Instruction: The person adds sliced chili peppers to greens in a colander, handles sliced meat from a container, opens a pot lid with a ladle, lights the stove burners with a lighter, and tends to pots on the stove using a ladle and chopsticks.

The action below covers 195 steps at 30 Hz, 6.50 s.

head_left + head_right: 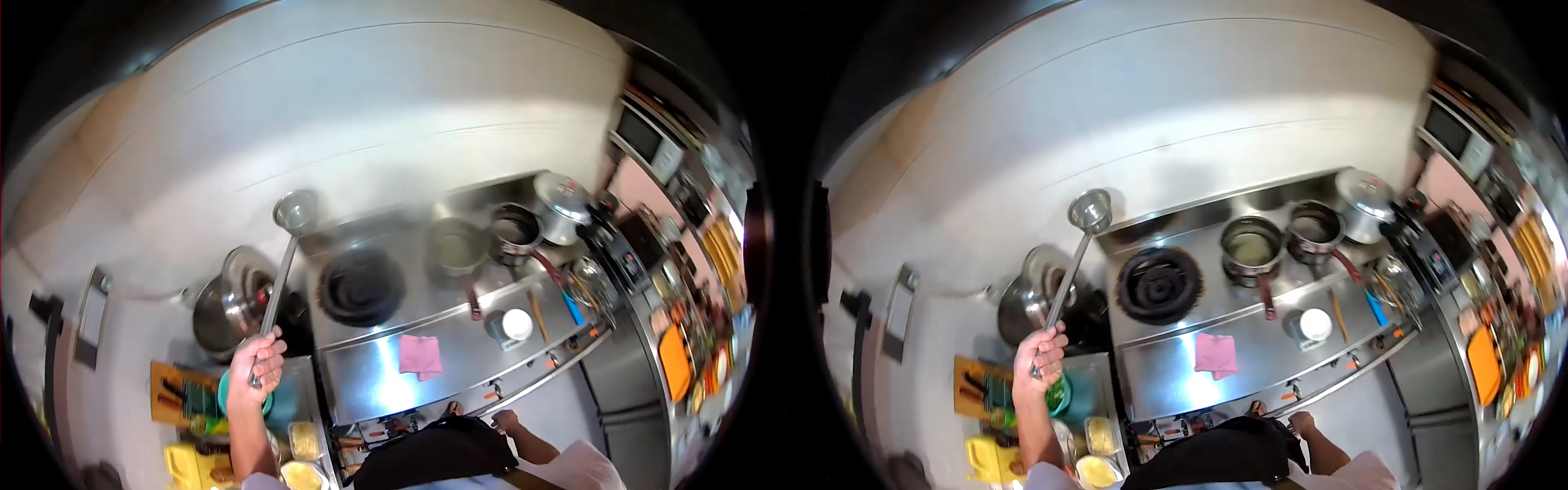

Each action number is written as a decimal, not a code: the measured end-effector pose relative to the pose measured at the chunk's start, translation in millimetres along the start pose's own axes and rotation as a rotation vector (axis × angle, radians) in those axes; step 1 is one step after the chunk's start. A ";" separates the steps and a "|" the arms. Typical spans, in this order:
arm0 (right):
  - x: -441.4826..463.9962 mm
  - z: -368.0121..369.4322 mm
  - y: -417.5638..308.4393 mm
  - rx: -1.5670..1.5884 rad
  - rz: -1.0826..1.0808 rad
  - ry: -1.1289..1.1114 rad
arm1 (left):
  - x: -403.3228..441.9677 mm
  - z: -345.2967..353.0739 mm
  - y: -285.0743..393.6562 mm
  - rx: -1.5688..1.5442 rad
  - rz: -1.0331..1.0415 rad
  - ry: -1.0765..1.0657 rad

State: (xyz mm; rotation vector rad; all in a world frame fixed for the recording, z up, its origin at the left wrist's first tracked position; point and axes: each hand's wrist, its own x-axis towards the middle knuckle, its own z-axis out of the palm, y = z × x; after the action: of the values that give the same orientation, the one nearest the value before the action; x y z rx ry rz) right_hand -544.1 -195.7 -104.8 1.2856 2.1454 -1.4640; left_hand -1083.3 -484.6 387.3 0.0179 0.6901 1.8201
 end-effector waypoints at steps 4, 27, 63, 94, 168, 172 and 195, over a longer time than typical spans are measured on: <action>-8.0 5.9 40.0 0.073 0.111 0.064 | 72.6 25.8 -41.7 -0.105 -0.219 -0.163; -91.7 18.9 77.6 0.576 0.476 0.370 | 372.3 153.4 -266.3 0.644 -0.433 -0.175; 4.0 -2.2 62.1 -0.853 -0.158 -0.010 | 139.9 -29.7 -108.0 -0.090 0.016 -0.115; -10.2 -7.8 43.8 -0.427 -0.167 0.082 | 115.3 -473.7 134.2 0.359 -0.029 0.949; -95.0 -7.9 82.5 0.877 0.502 0.340 | 352.6 146.6 -297.1 0.624 -0.262 -0.212; -92.9 -6.6 86.2 0.853 0.544 0.334 | 358.4 152.5 -300.2 0.846 -0.127 -0.168; -25.9 -20.1 65.1 -0.018 0.172 0.050 | 252.2 67.0 -165.2 0.717 0.140 -0.074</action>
State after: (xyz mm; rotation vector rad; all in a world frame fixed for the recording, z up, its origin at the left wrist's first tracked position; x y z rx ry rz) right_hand -473.6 -185.2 -120.4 1.4745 2.0159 -1.3543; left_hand -1010.0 -202.0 286.4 0.6153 1.2775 1.6024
